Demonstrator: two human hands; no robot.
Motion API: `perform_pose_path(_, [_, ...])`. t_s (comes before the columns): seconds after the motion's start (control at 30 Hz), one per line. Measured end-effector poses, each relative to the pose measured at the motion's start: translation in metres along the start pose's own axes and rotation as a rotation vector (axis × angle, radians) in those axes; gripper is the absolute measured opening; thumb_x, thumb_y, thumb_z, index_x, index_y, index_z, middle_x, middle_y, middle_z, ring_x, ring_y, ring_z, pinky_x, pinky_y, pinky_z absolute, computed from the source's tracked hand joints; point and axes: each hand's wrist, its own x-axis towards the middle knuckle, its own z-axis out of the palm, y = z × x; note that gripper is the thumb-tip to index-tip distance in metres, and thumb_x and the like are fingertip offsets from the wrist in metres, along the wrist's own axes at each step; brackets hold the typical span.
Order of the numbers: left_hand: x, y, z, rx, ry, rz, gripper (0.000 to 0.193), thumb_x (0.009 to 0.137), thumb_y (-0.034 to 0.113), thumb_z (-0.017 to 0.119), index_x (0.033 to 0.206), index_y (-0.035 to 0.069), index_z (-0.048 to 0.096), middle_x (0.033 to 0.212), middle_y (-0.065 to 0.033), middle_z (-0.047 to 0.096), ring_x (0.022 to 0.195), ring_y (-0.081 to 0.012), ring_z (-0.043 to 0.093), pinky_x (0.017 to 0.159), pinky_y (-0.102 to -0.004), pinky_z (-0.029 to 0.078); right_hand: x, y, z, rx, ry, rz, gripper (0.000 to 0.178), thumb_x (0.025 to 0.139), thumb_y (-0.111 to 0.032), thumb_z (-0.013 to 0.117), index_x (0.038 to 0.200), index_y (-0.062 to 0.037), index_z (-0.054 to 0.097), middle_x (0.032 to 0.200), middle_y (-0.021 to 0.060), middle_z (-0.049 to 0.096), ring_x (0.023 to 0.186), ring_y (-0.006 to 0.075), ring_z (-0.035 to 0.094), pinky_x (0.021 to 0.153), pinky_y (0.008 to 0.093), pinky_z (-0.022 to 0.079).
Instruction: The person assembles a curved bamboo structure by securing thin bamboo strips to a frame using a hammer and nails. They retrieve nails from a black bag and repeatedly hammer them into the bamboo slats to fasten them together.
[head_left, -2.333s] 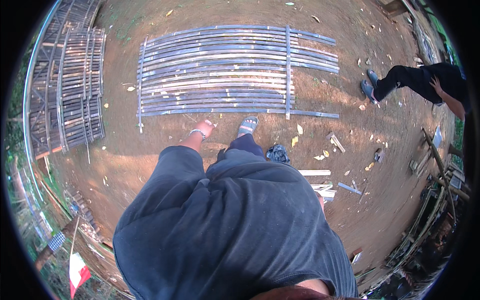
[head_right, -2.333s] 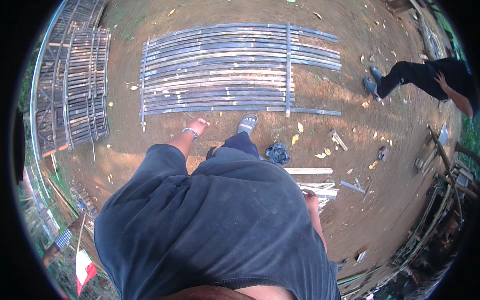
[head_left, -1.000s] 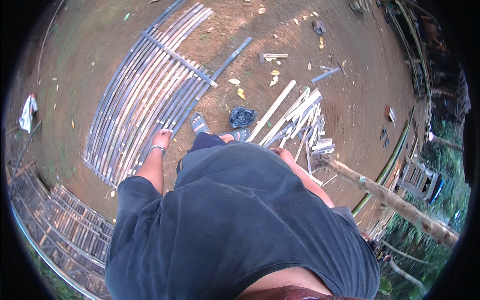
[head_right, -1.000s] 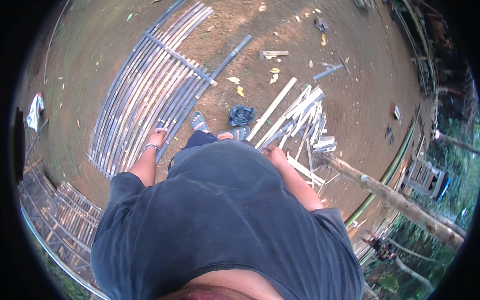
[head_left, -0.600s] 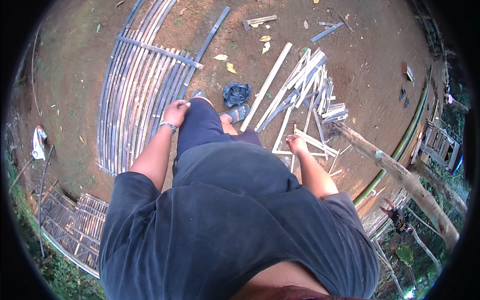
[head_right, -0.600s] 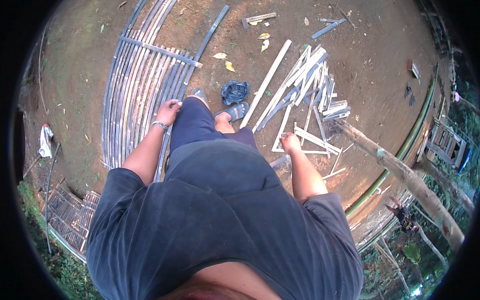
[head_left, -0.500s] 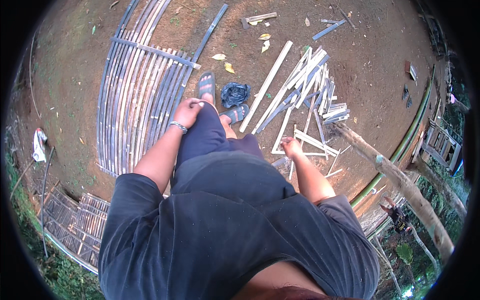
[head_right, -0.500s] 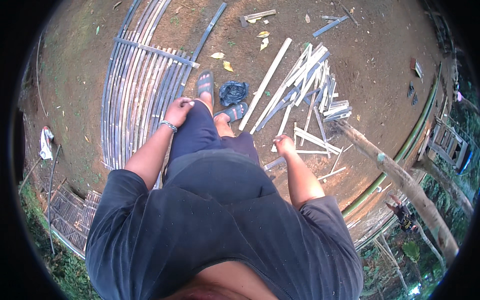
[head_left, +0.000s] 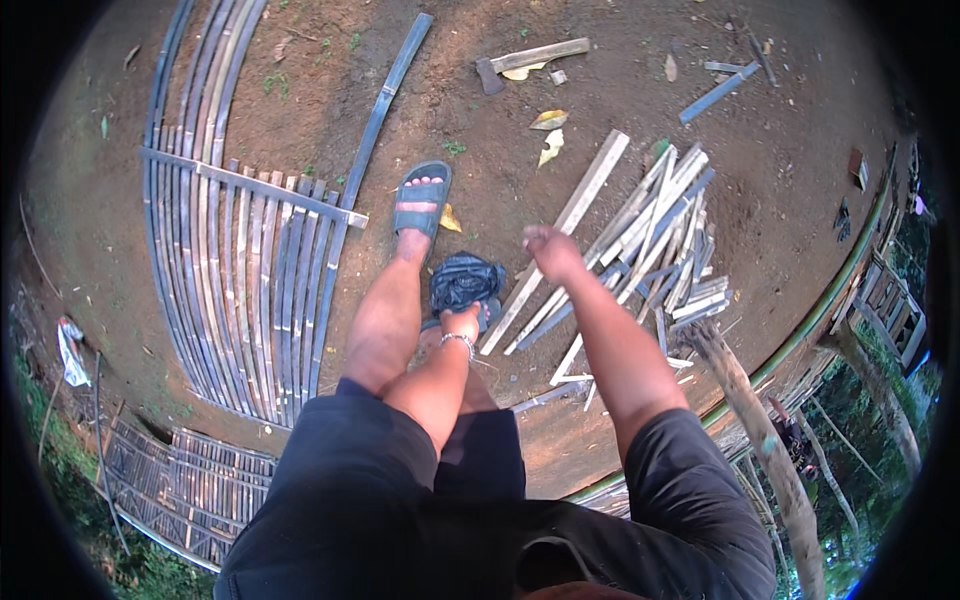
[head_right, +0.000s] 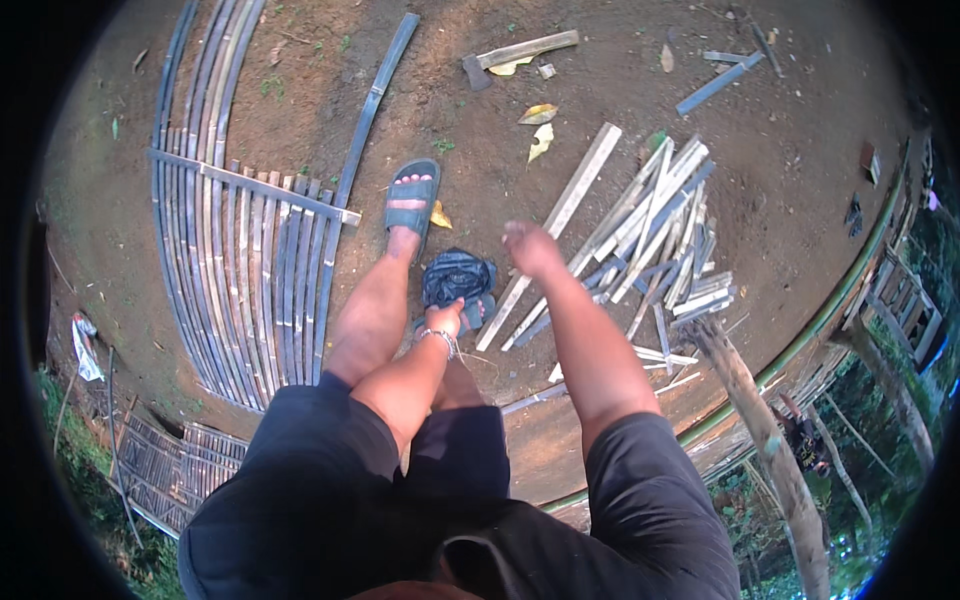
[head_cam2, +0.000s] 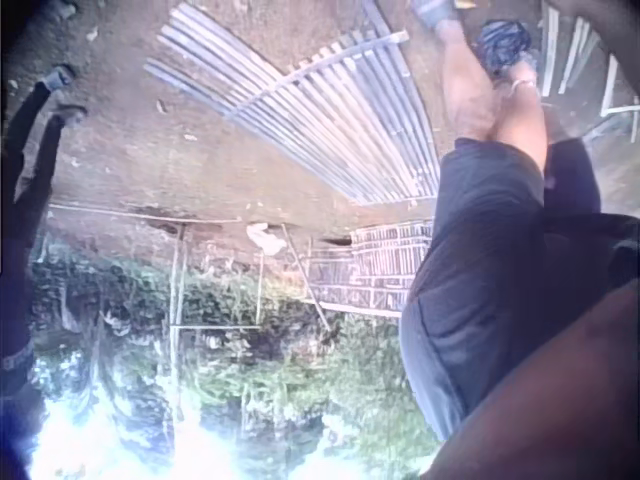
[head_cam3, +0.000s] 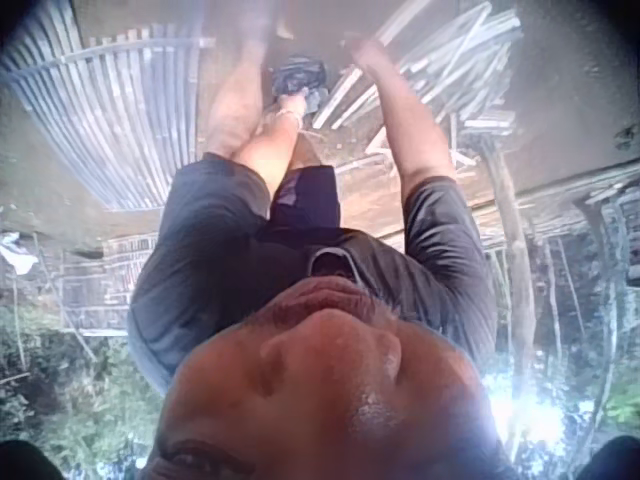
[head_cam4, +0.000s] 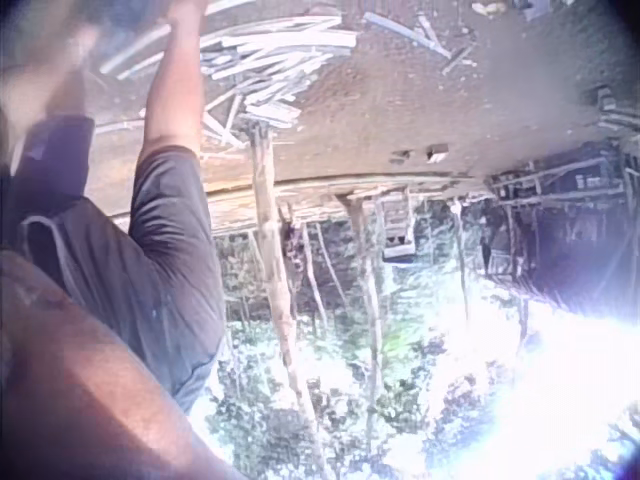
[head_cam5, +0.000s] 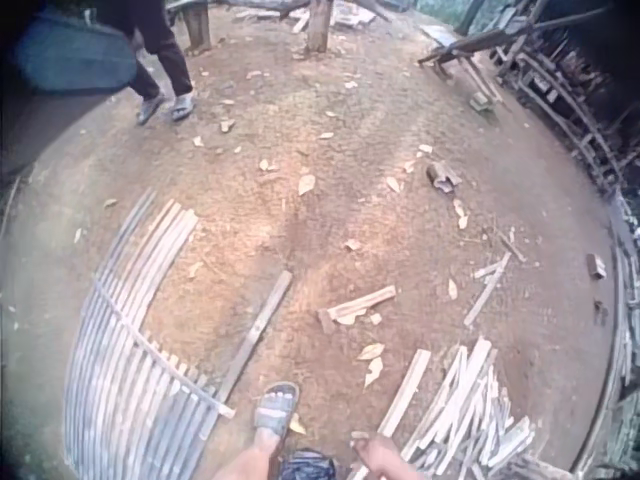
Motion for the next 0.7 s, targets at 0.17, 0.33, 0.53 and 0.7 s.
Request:
perform_pose_path(0.17, [0.055,0.016,0.005,0.449,-0.014,-0.169,0.086,0.083,0.049,0.079,0.139,-0.01,0.049,0.141,-0.0339,0.052,0.138,-0.0405,0.046,0.112,-0.0447,0.038,0.197,-0.071,-0.078,-0.566,0.03,0.068,0.035,0.09,-0.013,0.058,0.122,-0.004,0.064,0.124,0.0222,0.068,0.117,0.0369,0.065,0.098,0.0459,0.053])
perform_pose_path(0.33, [0.143,-0.038,0.035,0.445,0.243,-0.345,0.065,0.082,0.043,0.081,0.125,-0.003,0.062,0.13,-0.0297,0.062,0.123,-0.0368,0.061,0.1,-0.042,0.049,0.299,-0.117,-0.112,-0.452,0.568,-0.294,0.038,0.094,-0.019,0.058,0.131,-0.0148,0.063,0.126,0.0151,0.067,0.123,0.0345,0.06,0.104,0.0503,0.046])
perform_pose_path(0.53, [0.127,0.001,0.011,0.403,-0.12,-0.048,0.049,0.084,0.026,0.075,0.124,-0.001,0.064,0.117,-0.027,0.069,0.111,-0.0375,0.067,0.097,-0.0418,0.052,0.342,-0.087,-0.103,-0.873,0.683,-0.29,0.048,0.09,-0.021,0.065,0.138,-0.0216,0.057,0.138,0.0061,0.056,0.137,0.0292,0.046,0.112,0.0543,0.036])
perform_pose_path(0.7, [0.096,0.011,0.022,0.266,-0.078,0.108,0.045,0.087,0.022,0.071,0.125,-0.001,0.063,0.115,-0.0272,0.069,0.111,-0.041,0.066,0.097,-0.044,0.051,0.317,-0.072,-0.099,-0.854,0.57,-0.222,0.032,0.093,-0.016,0.054,0.123,-0.0149,0.064,0.124,0.0115,0.068,0.122,0.0345,0.06,0.103,0.0426,0.049])
